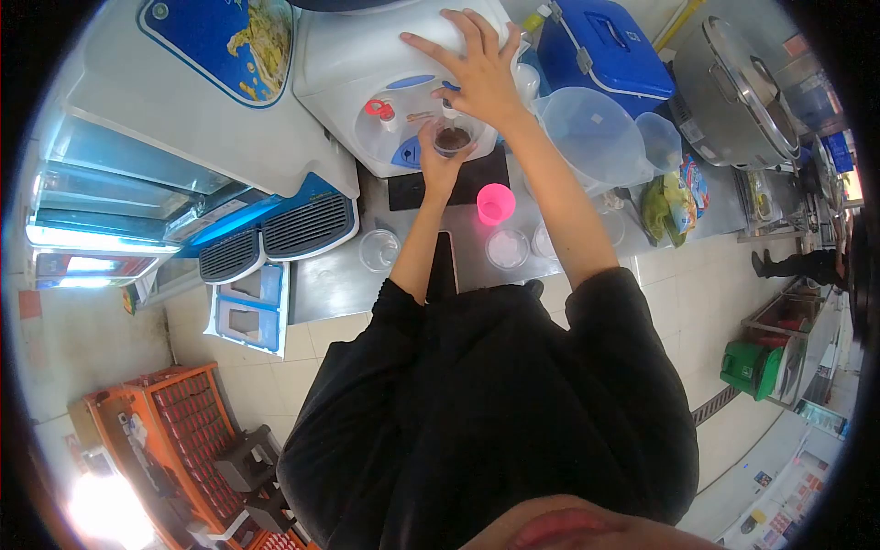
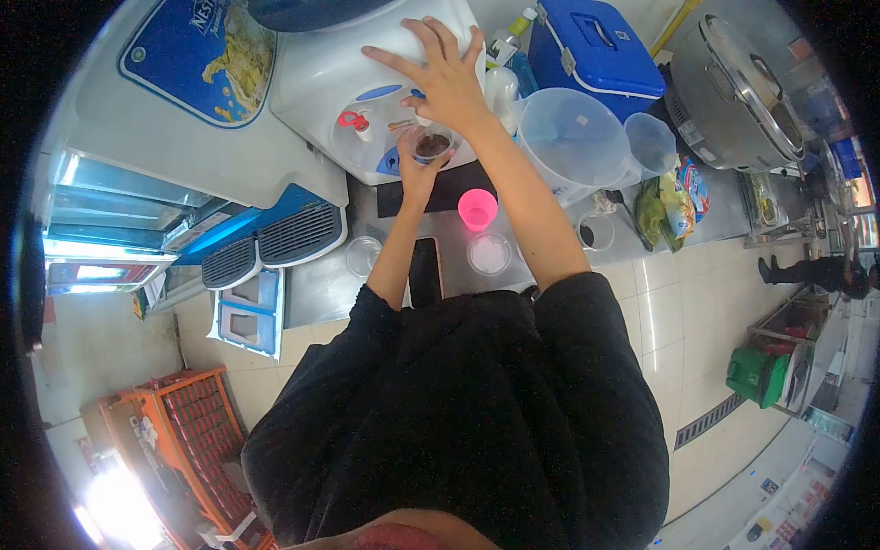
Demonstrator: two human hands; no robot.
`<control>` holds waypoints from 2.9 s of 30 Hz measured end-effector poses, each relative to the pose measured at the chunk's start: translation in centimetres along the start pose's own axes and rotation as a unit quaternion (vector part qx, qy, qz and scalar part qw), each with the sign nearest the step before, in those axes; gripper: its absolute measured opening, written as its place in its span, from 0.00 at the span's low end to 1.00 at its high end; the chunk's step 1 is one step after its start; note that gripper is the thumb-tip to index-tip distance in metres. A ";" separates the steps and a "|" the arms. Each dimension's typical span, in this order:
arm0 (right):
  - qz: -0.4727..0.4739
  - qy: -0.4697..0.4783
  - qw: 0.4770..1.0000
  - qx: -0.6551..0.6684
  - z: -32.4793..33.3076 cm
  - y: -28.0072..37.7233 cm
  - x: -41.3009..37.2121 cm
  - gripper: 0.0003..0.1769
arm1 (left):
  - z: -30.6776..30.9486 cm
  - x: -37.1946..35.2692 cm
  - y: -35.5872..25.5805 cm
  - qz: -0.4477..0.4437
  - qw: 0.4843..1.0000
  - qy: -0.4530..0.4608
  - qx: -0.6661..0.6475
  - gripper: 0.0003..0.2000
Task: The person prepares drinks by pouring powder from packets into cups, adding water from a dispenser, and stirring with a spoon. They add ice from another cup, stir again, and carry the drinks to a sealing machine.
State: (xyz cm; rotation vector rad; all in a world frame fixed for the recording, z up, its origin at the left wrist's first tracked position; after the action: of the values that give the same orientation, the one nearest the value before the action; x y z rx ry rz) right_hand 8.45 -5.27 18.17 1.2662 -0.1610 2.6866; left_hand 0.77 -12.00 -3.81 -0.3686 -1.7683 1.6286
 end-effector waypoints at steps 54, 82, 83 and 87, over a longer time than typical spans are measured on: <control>-0.385 -0.030 0.883 0.268 17.8 1.8 -21.8 0.42 | -1.3 -13.8 -13.2 0.046 0.956 0.265 -0.116 0.46; -0.072 0.161 0.984 -0.007 17.2 3.7 -14.6 0.36 | -2.0 -14.1 -16.3 0.007 0.952 0.287 -0.103 0.44; -0.068 0.155 0.986 -0.009 17.1 3.8 -14.5 0.36 | -1.9 -14.2 -15.9 0.006 0.953 0.286 -0.103 0.44; -0.051 0.167 0.984 -0.021 16.5 4.2 -14.2 0.36 | -1.5 -14.2 -15.4 0.016 0.943 0.307 -0.125 0.48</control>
State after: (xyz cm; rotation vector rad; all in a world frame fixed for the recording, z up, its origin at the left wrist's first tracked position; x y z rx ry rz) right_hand 28.98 -13.66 17.58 0.7712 -0.1031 2.7395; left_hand 15.72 -22.42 6.66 -0.9180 -1.4757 1.1307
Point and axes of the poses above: each hand's wrist, its own x-axis towards the middle knuckle, its own z-axis out of the back of the hand, y = z × x, the point moved 6 cm from there along x, towards the middle knuckle, and after that the axes turned 7 degrees about z, right-handed, at the moved point
